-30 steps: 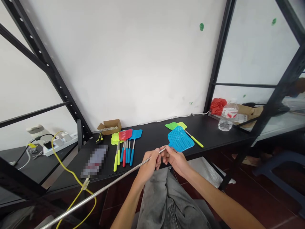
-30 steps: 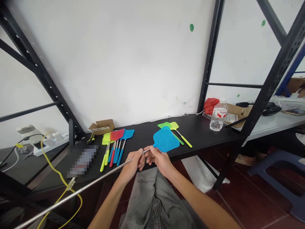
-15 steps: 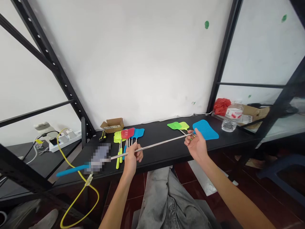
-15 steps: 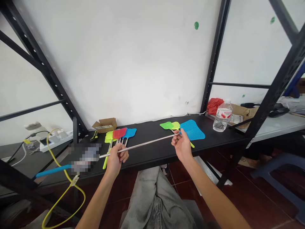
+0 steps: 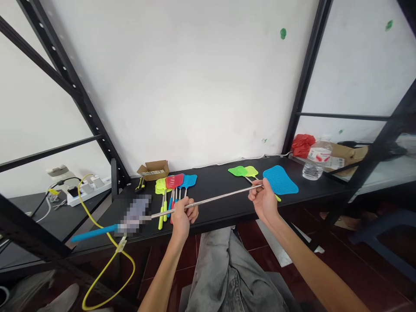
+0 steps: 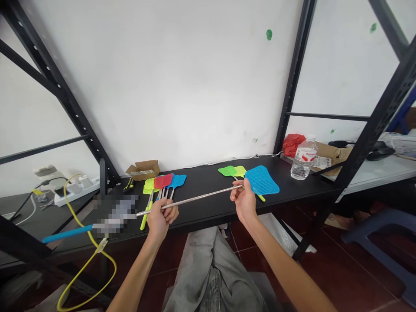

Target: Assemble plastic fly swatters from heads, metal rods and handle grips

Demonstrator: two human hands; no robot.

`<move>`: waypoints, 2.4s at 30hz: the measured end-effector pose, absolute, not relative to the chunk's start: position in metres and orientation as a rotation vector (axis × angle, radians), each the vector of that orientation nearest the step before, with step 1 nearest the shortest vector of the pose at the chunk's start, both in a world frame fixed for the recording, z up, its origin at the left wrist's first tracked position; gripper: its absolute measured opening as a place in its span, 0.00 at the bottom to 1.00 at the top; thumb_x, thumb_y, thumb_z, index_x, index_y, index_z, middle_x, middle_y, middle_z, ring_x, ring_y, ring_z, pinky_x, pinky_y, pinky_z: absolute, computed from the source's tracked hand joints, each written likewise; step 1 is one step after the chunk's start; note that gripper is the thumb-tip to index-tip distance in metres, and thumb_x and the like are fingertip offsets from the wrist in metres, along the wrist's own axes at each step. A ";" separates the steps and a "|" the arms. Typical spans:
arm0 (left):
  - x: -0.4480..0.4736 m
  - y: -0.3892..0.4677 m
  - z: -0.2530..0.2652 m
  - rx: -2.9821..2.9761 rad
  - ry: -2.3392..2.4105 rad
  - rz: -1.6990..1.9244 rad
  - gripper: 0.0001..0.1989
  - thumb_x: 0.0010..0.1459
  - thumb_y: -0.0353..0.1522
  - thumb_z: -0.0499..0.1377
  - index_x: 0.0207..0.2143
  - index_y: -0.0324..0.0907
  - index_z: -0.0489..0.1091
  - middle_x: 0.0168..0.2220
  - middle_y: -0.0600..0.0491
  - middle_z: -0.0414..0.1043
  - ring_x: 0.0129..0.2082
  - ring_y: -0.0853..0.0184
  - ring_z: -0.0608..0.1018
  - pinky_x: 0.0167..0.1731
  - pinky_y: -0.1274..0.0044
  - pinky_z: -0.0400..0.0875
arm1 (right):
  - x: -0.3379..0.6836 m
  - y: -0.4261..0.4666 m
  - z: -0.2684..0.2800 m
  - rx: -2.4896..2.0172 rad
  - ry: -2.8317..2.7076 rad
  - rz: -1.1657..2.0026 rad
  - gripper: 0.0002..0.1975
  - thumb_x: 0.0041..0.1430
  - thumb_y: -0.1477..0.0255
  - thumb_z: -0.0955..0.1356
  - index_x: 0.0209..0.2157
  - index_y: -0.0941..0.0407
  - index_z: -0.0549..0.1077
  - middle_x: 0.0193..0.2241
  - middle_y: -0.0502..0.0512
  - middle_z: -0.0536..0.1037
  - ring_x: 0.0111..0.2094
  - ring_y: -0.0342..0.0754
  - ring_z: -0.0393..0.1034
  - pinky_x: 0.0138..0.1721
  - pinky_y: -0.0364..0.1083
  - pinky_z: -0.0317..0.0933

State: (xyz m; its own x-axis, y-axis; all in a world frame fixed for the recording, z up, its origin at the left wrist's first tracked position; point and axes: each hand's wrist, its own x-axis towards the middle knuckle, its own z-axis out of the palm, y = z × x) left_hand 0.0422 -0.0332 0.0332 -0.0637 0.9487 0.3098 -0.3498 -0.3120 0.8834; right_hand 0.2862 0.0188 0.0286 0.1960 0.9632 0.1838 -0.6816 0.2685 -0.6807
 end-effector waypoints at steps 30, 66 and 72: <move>0.041 -0.035 0.032 1.252 0.893 1.526 0.25 0.61 0.43 0.50 0.14 0.43 0.49 0.12 0.62 0.44 0.12 0.76 0.52 0.15 0.79 0.47 | 0.265 -0.005 0.036 -0.468 -0.755 1.395 0.14 0.57 0.59 0.68 0.29 0.56 0.75 0.19 0.50 0.70 0.19 0.42 0.61 0.20 0.43 0.56; 0.008 -0.040 0.052 0.957 0.772 1.853 0.23 0.53 0.38 0.54 0.13 0.43 0.45 0.13 0.62 0.38 0.11 0.76 0.51 0.12 0.82 0.50 | 0.322 0.011 0.050 -0.775 -1.021 1.642 0.16 0.46 0.72 0.76 0.39 0.56 0.77 0.30 0.58 0.82 0.30 0.57 0.78 0.30 0.53 0.74; 0.009 -0.040 0.052 0.932 0.775 1.844 0.23 0.53 0.37 0.54 0.13 0.43 0.45 0.13 0.62 0.39 0.11 0.76 0.51 0.12 0.82 0.50 | 0.319 0.009 0.049 -0.774 -1.018 1.652 0.15 0.47 0.71 0.76 0.39 0.56 0.78 0.32 0.59 0.82 0.31 0.56 0.78 0.31 0.52 0.74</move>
State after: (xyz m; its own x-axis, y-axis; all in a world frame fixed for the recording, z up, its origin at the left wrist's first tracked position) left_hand 0.0089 -0.0400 0.0516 -0.3093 0.9089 0.2798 -0.4357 -0.3969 0.8078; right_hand 0.3190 0.0094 0.0488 -0.2895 0.9571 -0.0149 -0.4171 -0.1402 -0.8980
